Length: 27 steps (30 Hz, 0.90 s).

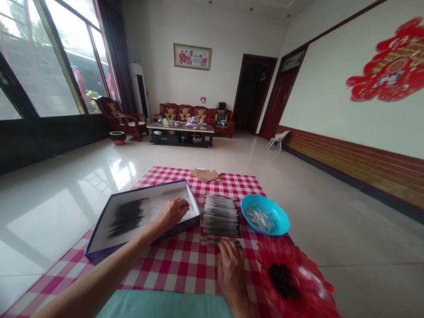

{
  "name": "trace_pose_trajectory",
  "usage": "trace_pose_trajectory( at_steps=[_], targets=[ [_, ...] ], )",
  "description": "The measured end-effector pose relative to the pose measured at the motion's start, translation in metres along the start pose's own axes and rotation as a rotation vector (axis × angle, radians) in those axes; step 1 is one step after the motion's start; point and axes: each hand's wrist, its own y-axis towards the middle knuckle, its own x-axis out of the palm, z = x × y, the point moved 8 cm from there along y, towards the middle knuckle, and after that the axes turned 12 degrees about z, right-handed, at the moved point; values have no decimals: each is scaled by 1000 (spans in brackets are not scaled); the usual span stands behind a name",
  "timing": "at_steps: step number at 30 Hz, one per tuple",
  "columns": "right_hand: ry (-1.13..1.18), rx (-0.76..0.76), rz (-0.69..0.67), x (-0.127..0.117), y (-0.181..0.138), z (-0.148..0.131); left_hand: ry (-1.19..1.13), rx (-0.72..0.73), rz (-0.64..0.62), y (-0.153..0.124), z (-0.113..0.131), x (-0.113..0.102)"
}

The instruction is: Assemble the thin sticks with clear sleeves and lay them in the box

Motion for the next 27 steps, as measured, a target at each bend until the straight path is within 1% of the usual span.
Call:
trace_pose_trajectory(
  at_steps=[2,4,7,9,11,14,17,21,24,27],
  targets=[
    [-38,-28,-5,-1,1,-5,-78,79,89,-15,21,-8],
    [-45,-28,-30,-3,3,-10,-181,167,138,-37,41,-4],
    [-47,-7,-86,-5,6,-16,-240,191,136,-68,52,19],
    [-53,-1,-106,-6,7,-19,-266,185,130,-83,52,35],
    [-57,5,-107,-6,6,-19,-282,181,126,-93,51,47],
    [-6,58,-67,-8,6,-18,-248,148,128,-100,47,55],
    [119,131,19,-12,9,-19,-247,127,117,-102,49,56],
    [292,190,128,-17,11,-28,-425,105,132,-101,56,51],
    [451,301,113,-12,8,-30,-553,43,137,-100,56,47],
    [665,460,22,-2,2,-33,-658,-20,117,-98,56,45]
  ],
)
